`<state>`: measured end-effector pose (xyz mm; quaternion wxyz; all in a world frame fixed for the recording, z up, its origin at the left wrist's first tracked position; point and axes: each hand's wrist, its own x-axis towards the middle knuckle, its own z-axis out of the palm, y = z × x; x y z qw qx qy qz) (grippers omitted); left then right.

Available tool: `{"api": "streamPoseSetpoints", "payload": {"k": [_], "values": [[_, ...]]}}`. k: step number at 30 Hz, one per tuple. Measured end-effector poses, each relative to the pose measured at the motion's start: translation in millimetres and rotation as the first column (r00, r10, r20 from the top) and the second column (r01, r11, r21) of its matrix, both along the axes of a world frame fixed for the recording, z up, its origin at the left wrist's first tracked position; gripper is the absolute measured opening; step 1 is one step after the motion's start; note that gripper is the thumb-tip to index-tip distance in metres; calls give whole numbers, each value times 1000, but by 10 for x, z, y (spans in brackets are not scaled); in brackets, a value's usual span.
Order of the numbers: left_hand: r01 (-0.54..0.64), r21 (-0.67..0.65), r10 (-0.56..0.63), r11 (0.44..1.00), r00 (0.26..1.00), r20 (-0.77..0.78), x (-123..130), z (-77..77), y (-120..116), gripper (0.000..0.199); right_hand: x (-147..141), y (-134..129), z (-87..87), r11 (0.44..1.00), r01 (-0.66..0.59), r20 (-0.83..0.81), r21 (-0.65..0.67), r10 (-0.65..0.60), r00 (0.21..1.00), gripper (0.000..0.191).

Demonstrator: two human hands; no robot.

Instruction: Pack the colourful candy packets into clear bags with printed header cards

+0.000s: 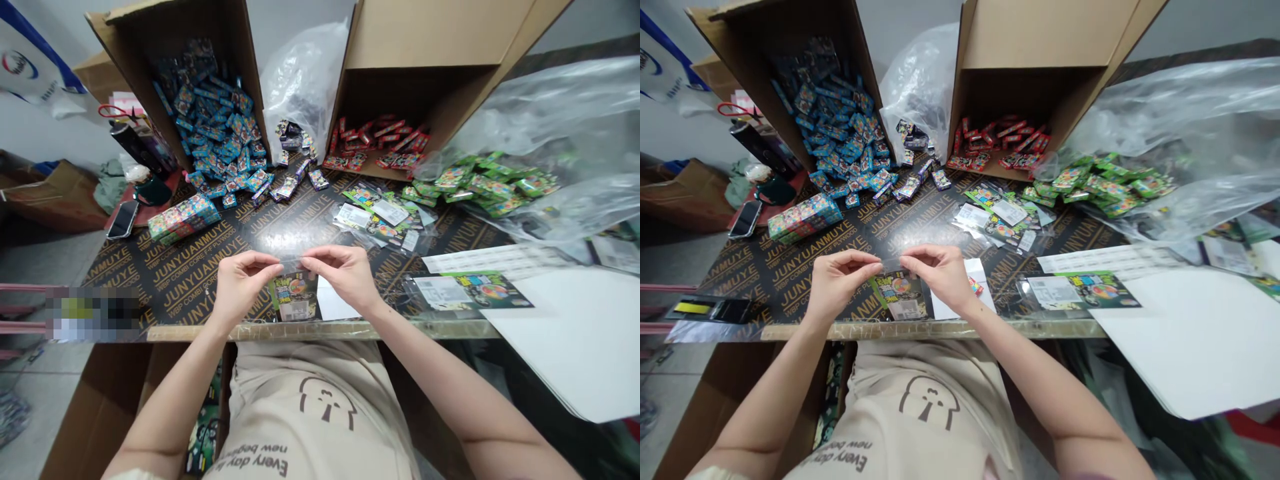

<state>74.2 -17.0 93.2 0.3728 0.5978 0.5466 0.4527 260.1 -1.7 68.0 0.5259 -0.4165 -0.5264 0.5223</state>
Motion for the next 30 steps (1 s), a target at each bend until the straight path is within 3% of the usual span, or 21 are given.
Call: {"api": "streamPoseSetpoints", "payload": {"k": [5,9,13,17,20,22,24,26,28,30], "values": [[117,201,-80,972,980,-182,1,43,-62,7,43,-11,13,999,-33,87,41,29,996,18],[197,360,-65,912,936,-346,-56,-2,-118,6,144,-70,-97,974,-41,182,224,-1,983,11],[228,338,-103,913,930,-352,-105,-69,-98,8,187,-139,-230,915,-15,227,402,-84,970,15],[180,331,-81,926,953,-291,-147,-64,-35,10,57,-109,-168,916,13,259,402,-127,957,15],[57,369,22,928,978,-206,-280,-57,35,7,-137,93,-62,937,7,221,349,-90,971,18],[-157,393,205,906,975,-83,-459,-113,89,3,-295,343,-69,944,-7,159,330,-49,986,33],[-424,371,434,826,899,61,-706,-253,119,10,-478,660,-185,946,-25,144,324,-23,989,42],[-602,277,598,749,794,109,-983,-480,94,19,-688,998,-400,955,-73,244,288,1,970,43],[-655,126,663,745,747,-42,-1225,-754,2,25,-923,1313,-659,964,-158,413,214,58,909,41],[-625,63,615,778,737,-280,-1375,-1016,-132,27,-1178,1585,-897,954,-252,569,166,116,814,44]]}}
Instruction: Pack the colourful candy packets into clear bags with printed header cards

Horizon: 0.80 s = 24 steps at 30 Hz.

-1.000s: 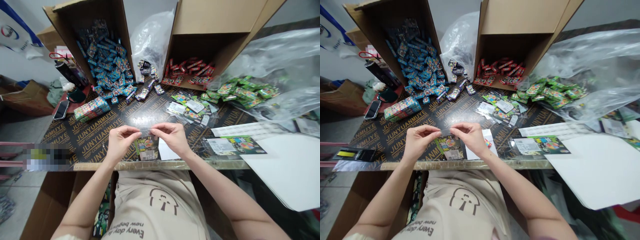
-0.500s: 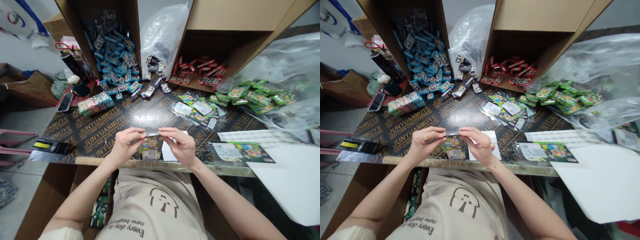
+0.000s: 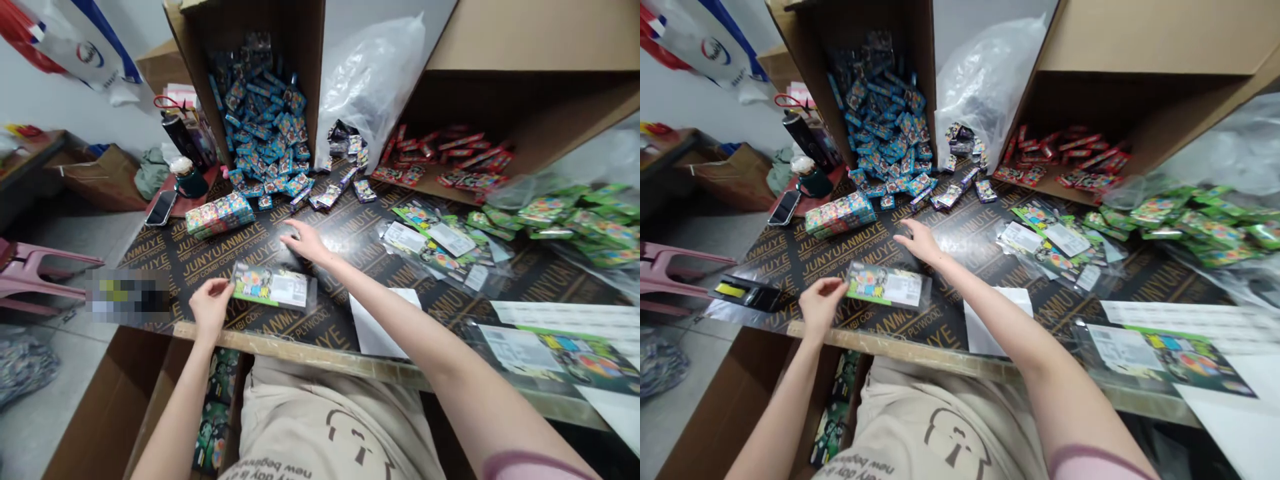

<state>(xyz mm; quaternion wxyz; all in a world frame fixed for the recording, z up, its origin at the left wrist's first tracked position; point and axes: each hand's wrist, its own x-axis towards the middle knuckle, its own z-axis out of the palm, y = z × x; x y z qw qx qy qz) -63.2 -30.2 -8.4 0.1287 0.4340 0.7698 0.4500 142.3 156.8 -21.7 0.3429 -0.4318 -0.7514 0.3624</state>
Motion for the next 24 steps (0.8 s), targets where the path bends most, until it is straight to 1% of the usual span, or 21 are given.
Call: {"api": "streamPoseSetpoints", "payload": {"k": [2,3,5,7,9,11,13,15,16,18,20,21,22,24], "values": [[29,-70,-44,997,973,-227,-38,-195,-128,31,-267,225,-175,1000,-29,110,-2,29,994,51],[52,-84,-76,995,947,-312,-24,-260,-176,35,-402,323,-235,1000,-19,142,0,18,990,55],[108,-98,-139,989,897,-419,34,-331,-223,41,-662,492,-306,998,51,188,21,-55,981,60],[145,-105,-177,984,875,-451,82,-352,-214,44,-890,628,-326,987,145,233,71,-157,960,62],[154,-114,-189,982,876,-443,93,-354,-181,43,-1063,736,-310,967,226,263,115,-249,932,62],[157,-129,-197,979,883,-425,80,-355,-152,43,-1171,814,-278,948,284,297,141,-314,902,60],[161,-134,-203,978,885,-420,65,-359,-141,42,-1206,857,-251,939,307,338,155,-342,877,54],[160,-133,-202,978,885,-420,57,-368,-144,41,-1165,844,-248,944,282,378,172,-328,866,46],[162,-134,-204,978,885,-418,52,-376,-148,40,-1112,809,-259,952,244,395,186,-299,868,45],[170,-139,-213,976,888,-408,36,-394,-158,39,-943,679,-294,967,123,419,222,-208,884,44],[184,-145,-227,972,894,-386,9,-407,-160,38,-695,478,-319,967,-1,413,255,-108,904,43],[188,-145,-230,971,901,-368,-3,-404,-154,37,-553,360,-312,964,-39,387,265,-70,919,41],[188,-138,-225,972,912,-343,-9,-390,-141,36,-405,234,-286,962,-50,342,268,-46,939,38],[188,-103,-209,977,941,-265,17,-318,-88,34,-121,-19,-168,973,-13,212,232,-37,977,29]]}}
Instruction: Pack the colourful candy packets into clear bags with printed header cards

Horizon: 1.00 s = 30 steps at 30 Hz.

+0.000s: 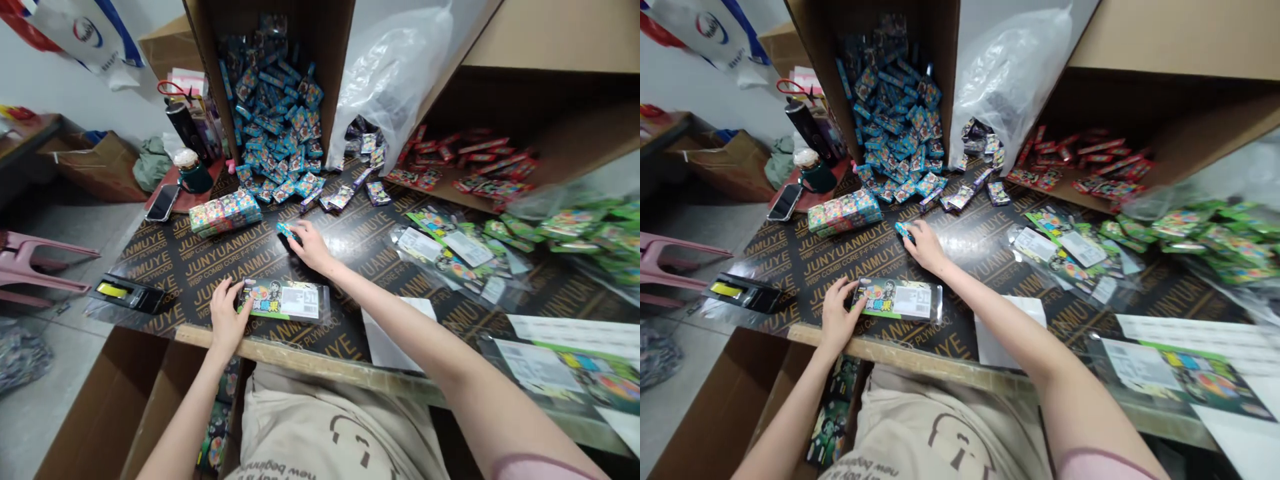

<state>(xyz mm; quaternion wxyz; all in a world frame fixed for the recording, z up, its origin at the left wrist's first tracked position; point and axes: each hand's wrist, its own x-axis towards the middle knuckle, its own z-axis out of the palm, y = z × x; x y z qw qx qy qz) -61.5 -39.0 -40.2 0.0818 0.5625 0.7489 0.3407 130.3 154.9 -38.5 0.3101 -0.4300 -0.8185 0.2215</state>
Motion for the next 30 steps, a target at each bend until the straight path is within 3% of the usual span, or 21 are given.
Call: {"api": "streamPoseSetpoints", "payload": {"k": [2,4,7,8,10,12,14,15,17,19,21,23,25,26,28,30], "values": [[18,25,-21,1000,988,152,102,130,87,36,237,-233,188,991,-15,-143,-131,-4,990,34],[105,14,-103,994,916,388,286,290,188,43,416,-430,397,946,-119,-261,-303,38,965,47],[383,-86,-186,920,619,763,644,490,301,37,619,-666,641,837,-306,-353,-453,147,924,55],[466,-106,-176,879,522,835,760,530,318,33,685,-735,691,826,-322,-354,-463,161,921,55],[538,-118,-132,835,403,906,957,571,321,32,827,-870,744,865,-281,-341,-416,138,930,51],[496,-110,-78,861,343,936,1096,577,297,33,972,-1013,751,935,-205,-323,-290,106,940,56],[440,-107,-36,892,305,952,1183,573,264,33,1090,-1163,727,975,-167,-268,-147,123,956,81],[434,-109,-31,894,303,952,1209,572,249,33,1133,-1235,708,981,-172,-226,-90,148,963,88],[477,-107,-73,873,344,936,1220,574,235,35,1186,-1358,659,984,-175,-159,-11,171,972,82],[541,-91,-197,836,450,871,1164,570,257,38,1223,-1435,604,990,-132,-156,50,138,978,70],[597,-79,-385,799,608,695,1040,542,313,41,1271,-1465,545,994,-49,-186,99,67,980,66],[646,-136,-555,751,730,399,882,478,383,66,1336,-1468,483,992,18,-185,123,5,983,65],[665,-272,-658,695,742,131,749,388,433,93,1401,-1467,422,991,53,-131,127,-36,991,66],[659,-335,-687,674,726,45,706,342,444,98,1425,-1470,395,990,62,-91,130,-50,995,67],[647,-388,-715,656,697,-47,675,268,435,97,1451,-1488,355,987,63,2,146,-64,998,67],[659,-354,-726,664,682,-92,698,238,397,98,1450,-1520,338,986,52,98,161,-69,993,66]]}}
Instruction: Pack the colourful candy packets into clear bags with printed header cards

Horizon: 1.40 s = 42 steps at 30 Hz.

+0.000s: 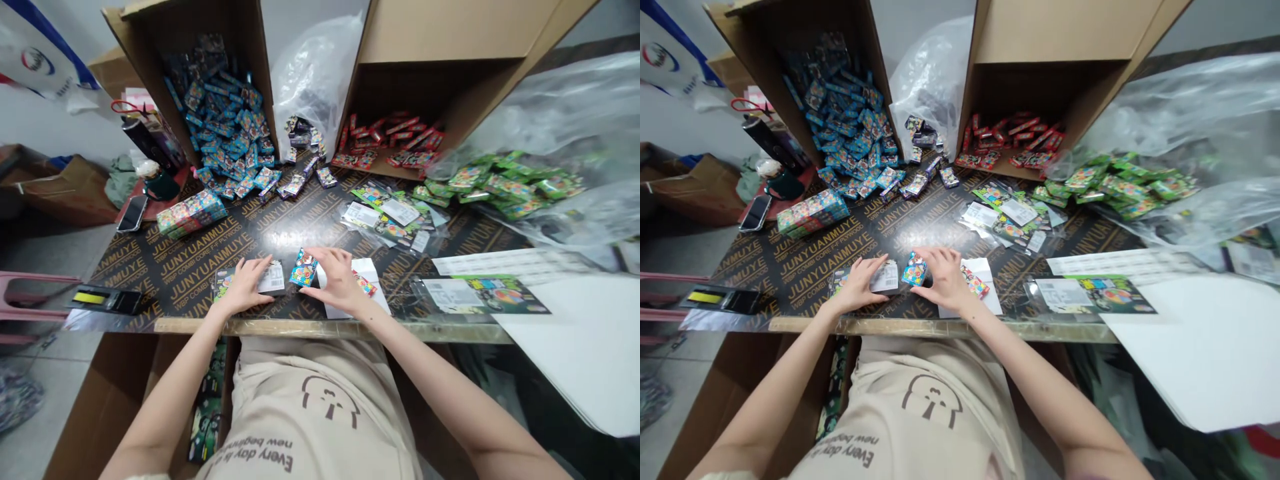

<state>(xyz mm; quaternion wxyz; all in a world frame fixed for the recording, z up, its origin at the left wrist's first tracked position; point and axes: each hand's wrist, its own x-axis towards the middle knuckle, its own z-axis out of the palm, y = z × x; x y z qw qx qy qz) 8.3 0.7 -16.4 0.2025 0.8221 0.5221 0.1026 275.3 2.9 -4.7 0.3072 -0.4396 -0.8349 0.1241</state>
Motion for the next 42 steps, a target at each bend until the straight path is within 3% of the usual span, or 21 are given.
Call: {"api": "streamPoseSetpoints", "payload": {"k": [3,6,14,16,20,21,25,27,29,32,34,37,40,42], "values": [[33,102,-36,994,999,27,56,38,-64,105,-25,-57,7,1000,-26,91,-16,27,995,66],[52,169,-59,984,998,36,84,121,-99,110,-42,-98,27,992,-108,51,-70,112,992,68],[124,170,-139,978,987,76,153,206,-164,118,-27,-53,5,931,-330,-94,-159,318,943,79],[109,179,-126,978,988,85,160,201,-166,118,-40,-48,-46,943,-309,-146,-121,291,946,84],[-38,200,9,979,990,143,149,229,-127,117,-103,-129,-90,995,-48,-246,-85,26,969,79],[-55,202,23,978,987,159,150,239,-113,117,-123,-160,-76,993,-51,-253,-109,22,967,75],[-43,194,9,980,985,172,167,210,-42,117,-187,-125,17,940,-277,-245,-199,226,943,59],[-54,180,26,982,987,157,167,127,1,117,-200,97,33,962,-191,-263,-194,137,955,53],[-49,154,32,987,993,111,162,8,36,114,-215,480,2,985,29,-252,-170,-72,965,52],[-11,123,10,992,1000,10,163,-167,52,103,-278,1232,-102,955,245,-55,-167,-257,965,78],[-1,126,5,992,1000,-26,172,-240,41,97,-354,1739,-167,938,284,118,-198,-264,957,97],[1,130,2,991,1000,-24,184,-274,28,94,-493,2363,-201,944,286,260,-164,-239,936,98],[8,119,-6,993,1000,-16,185,-264,31,93,-609,2736,-175,956,236,375,-172,-158,913,86],[8,116,-6,993,1000,-13,185,-255,37,91,-647,2822,-155,954,227,447,-194,-120,887,76]]}}
